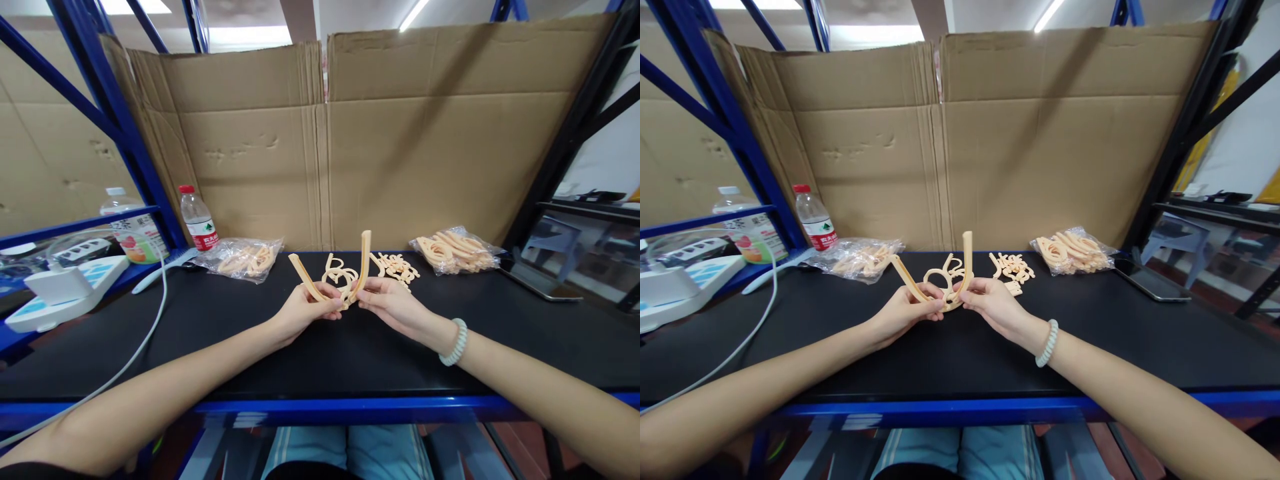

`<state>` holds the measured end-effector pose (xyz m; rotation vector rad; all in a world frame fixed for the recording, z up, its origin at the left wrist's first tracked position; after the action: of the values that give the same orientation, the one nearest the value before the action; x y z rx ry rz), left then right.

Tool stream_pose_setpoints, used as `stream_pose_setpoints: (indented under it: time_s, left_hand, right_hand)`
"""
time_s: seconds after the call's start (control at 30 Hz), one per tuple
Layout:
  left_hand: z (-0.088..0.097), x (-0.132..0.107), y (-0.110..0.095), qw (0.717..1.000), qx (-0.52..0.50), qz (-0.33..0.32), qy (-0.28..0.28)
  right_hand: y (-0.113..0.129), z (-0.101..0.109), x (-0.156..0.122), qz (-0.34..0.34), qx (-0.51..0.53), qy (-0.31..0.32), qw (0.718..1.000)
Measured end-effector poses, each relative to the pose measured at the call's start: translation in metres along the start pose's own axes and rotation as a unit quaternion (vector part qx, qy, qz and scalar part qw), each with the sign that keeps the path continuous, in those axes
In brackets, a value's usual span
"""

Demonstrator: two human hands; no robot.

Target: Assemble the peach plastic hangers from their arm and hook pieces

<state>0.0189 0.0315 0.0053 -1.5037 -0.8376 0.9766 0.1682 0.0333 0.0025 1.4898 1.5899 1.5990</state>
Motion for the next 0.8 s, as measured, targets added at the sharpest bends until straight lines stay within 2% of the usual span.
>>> stream_pose_setpoints:
  time_s: [0.2,0.37,0.8]
  left_hand:
    - [-0.006,-0.002,-0.003,0.999,0.028,-0.015,0.043]
    - [-0.007,-0.003,-0.004,0.997,0.024,-0.022,0.076]
    - [-0.006,-0.003,-0.004,0.995,0.006,-0.039,0.089]
  right_hand:
    - [0.007,-0.007,-0.001,0.034,-0.046,0.068,0.996]
    - [0.009,-0.008,-0.002,0.034,-0.049,0.095,0.994]
    - [0.014,-0.009,-0.002,0.044,-0.09,0.096,0.99]
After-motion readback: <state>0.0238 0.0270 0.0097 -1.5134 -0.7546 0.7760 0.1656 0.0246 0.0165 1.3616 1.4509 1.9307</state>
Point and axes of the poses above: each hand's wrist, its own x-axis towards the middle knuckle, its own z-axis out of the back of the hand, y = z × x, the point moved 6 cm from there along x, towards the middle knuckle, and after that the axes turned 12 degrees about z, right-handed, at the moved point
